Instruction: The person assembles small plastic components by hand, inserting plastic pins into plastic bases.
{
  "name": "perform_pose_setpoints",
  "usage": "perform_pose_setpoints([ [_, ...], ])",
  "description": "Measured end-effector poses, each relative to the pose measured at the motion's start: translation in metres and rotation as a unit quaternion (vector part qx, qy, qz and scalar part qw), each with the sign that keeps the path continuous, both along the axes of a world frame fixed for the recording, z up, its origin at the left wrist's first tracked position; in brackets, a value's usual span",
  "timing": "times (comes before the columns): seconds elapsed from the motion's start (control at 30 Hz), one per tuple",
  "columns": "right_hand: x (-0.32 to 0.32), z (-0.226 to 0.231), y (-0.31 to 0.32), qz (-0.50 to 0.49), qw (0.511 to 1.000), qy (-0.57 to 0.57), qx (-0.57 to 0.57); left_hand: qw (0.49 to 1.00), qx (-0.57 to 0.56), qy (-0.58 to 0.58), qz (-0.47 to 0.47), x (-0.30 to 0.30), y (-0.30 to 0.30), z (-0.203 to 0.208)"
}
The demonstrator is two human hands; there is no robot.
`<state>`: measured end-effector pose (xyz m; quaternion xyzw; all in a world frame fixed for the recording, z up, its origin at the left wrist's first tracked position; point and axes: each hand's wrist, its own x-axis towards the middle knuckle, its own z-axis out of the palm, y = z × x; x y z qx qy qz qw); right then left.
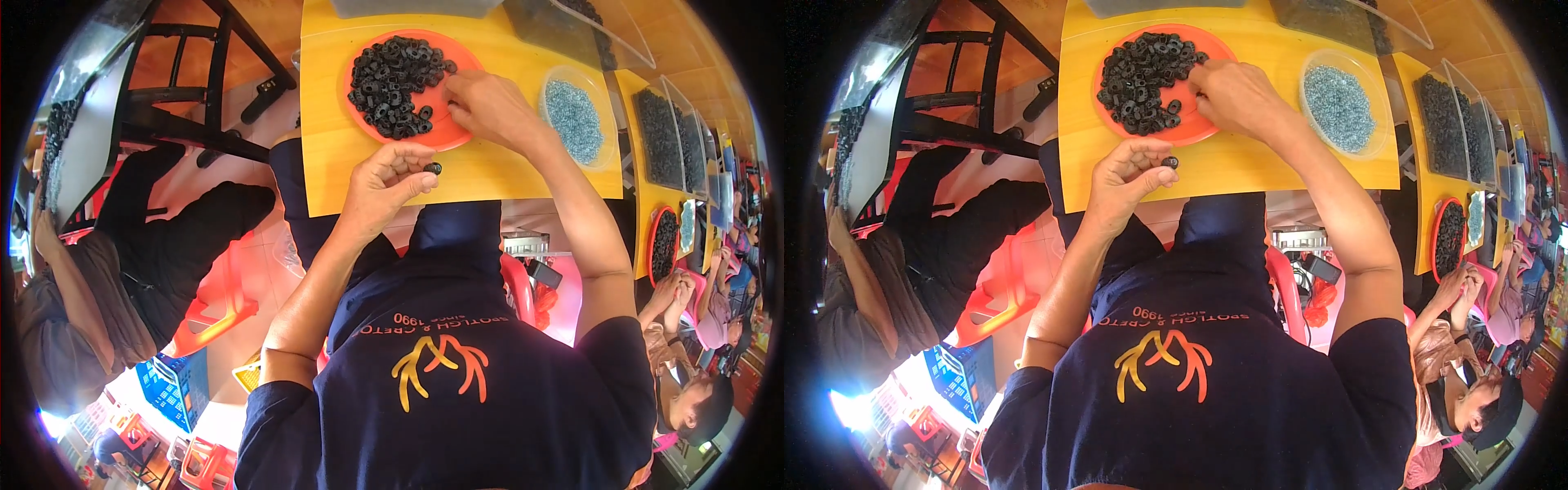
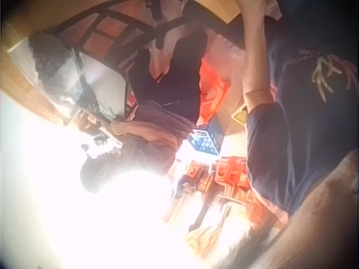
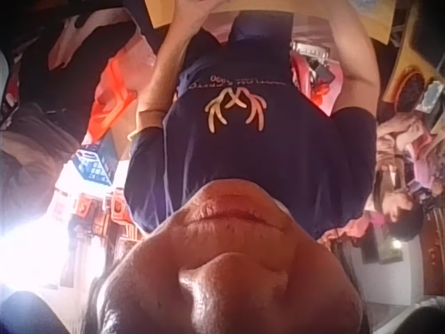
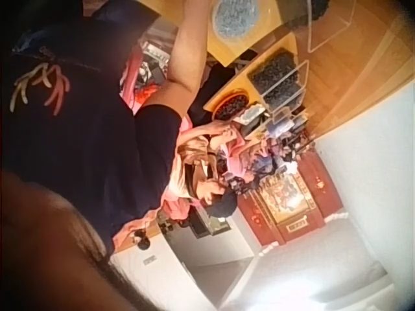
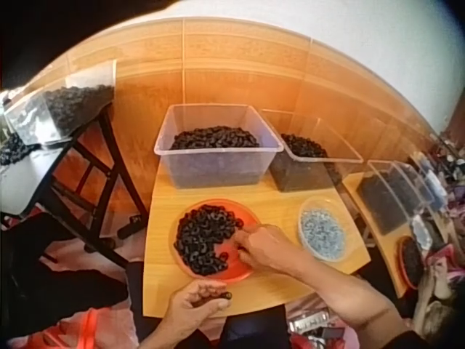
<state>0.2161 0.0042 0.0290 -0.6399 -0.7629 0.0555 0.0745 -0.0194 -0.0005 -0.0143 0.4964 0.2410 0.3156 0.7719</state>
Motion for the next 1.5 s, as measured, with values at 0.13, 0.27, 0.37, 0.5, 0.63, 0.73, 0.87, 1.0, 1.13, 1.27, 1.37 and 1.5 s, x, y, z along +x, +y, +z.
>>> perform_pose_setpoints([
  [0.13,0.008,0.010,-0.012,-0.098,0.925,0.352,-0.104,1.000,0.004,-0.001,-0.011,0.004,0.005,-0.003],
  [0.27,0.004,0.027,-0.035,-0.109,0.769,0.607,-0.170,0.999,0.018,-0.022,0.021,0.013,0.008,0.005],
  [0.37,-0.002,0.029,-0.047,-0.112,0.703,0.673,-0.200,0.999,0.035,-0.018,0.016,0.017,0.010,0.006],
  [0.5,-0.007,0.026,-0.053,-0.099,0.633,0.735,-0.224,1.000,0.020,-0.002,0.015,0.023,0.009,0.013],
  [0.63,-0.011,0.025,-0.055,-0.126,0.657,0.709,-0.222,1.000,0.020,0.001,0.010,0.027,0.011,0.016],
  [0.73,-0.010,0.022,-0.056,-0.133,0.705,0.669,-0.194,1.000,0.021,-0.008,0.006,0.029,0.011,0.013],
  [0.87,-0.010,0.031,-0.057,-0.130,0.752,0.619,-0.185,1.000,0.027,-0.015,0.001,0.030,0.011,0.012],
  [1.0,0.001,0.044,-0.063,-0.072,0.830,0.474,-0.285,0.998,0.025,-0.033,-0.046,0.030,0.002,0.011],
  [1.13,0.002,0.061,-0.071,-0.012,0.880,0.361,-0.309,0.995,0.033,-0.001,-0.093,0.026,-0.005,0.013],
  [1.27,-0.006,0.060,-0.080,0.027,0.948,0.244,-0.204,0.990,0.070,0.038,-0.116,0.026,-0.005,0.011],
  [1.37,-0.017,0.065,-0.087,-0.033,0.949,0.240,-0.202,0.989,0.040,0.040,-0.136,0.025,-0.003,0.010],
  [1.5,-0.023,0.057,-0.091,-0.033,0.966,0.211,-0.146,0.993,0.003,0.016,-0.119,0.027,0.000,0.009],
])
